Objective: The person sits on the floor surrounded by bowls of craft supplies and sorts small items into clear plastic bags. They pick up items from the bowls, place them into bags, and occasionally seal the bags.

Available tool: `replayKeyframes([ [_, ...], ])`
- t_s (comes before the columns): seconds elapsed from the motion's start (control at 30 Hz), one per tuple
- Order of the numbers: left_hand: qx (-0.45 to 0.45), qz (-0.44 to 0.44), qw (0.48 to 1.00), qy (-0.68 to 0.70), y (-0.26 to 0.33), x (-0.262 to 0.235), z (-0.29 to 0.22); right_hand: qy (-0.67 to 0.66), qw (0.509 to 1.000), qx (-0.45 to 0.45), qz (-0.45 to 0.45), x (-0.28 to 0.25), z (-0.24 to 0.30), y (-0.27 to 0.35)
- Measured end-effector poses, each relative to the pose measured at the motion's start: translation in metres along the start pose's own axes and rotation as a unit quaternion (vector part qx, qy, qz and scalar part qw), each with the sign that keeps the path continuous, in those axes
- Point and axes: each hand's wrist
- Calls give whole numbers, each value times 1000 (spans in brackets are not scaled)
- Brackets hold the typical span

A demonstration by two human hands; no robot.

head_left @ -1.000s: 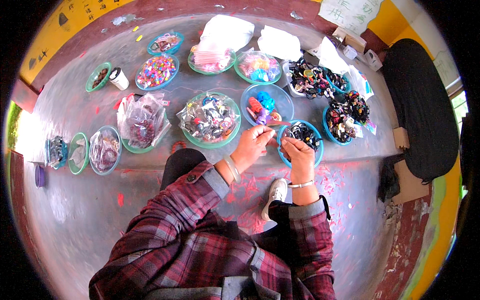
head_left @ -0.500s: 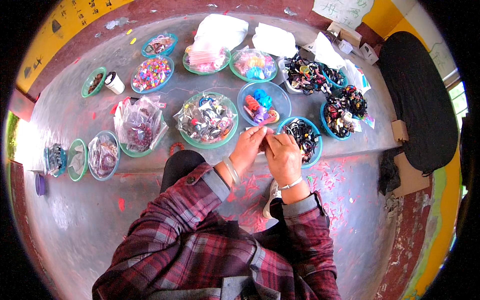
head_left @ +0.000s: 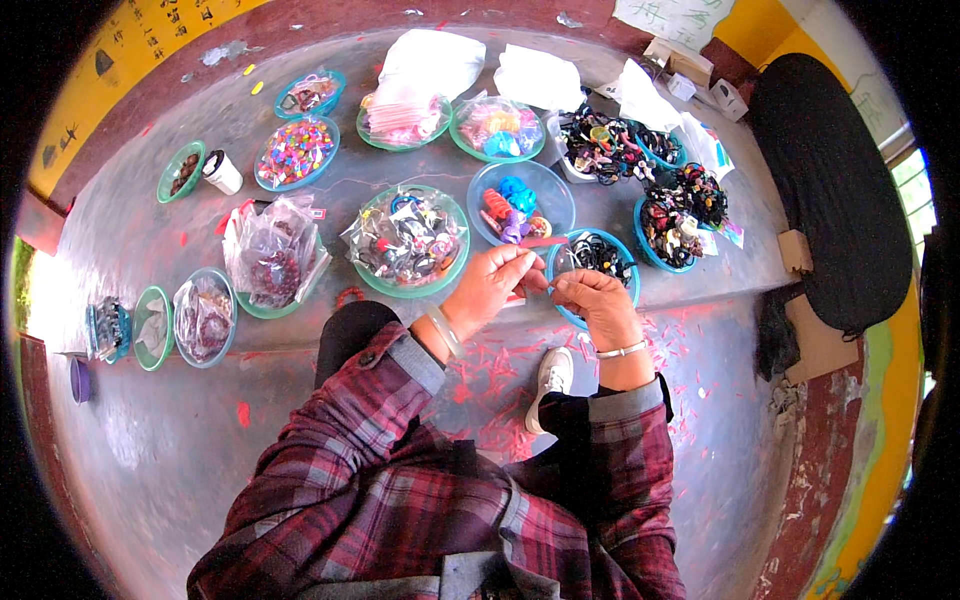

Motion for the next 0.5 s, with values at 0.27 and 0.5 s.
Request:
replayKeyframes([
  [0.27, -46, 55, 997, -1, -1, -1, 7, -61, 995, -22, -72, 2, -6, -4],
  [0.5, 39, -103, 969, -219, 2, 8, 3, 312, 886, -237, -246, 21, -17, -9],
])
Point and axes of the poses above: each hand's wrist, its own y-axis away from the middle knuckle, its own x-axis out of the palm, z = x × y, and after that the axes turned 2 degrees about -x, right-handed
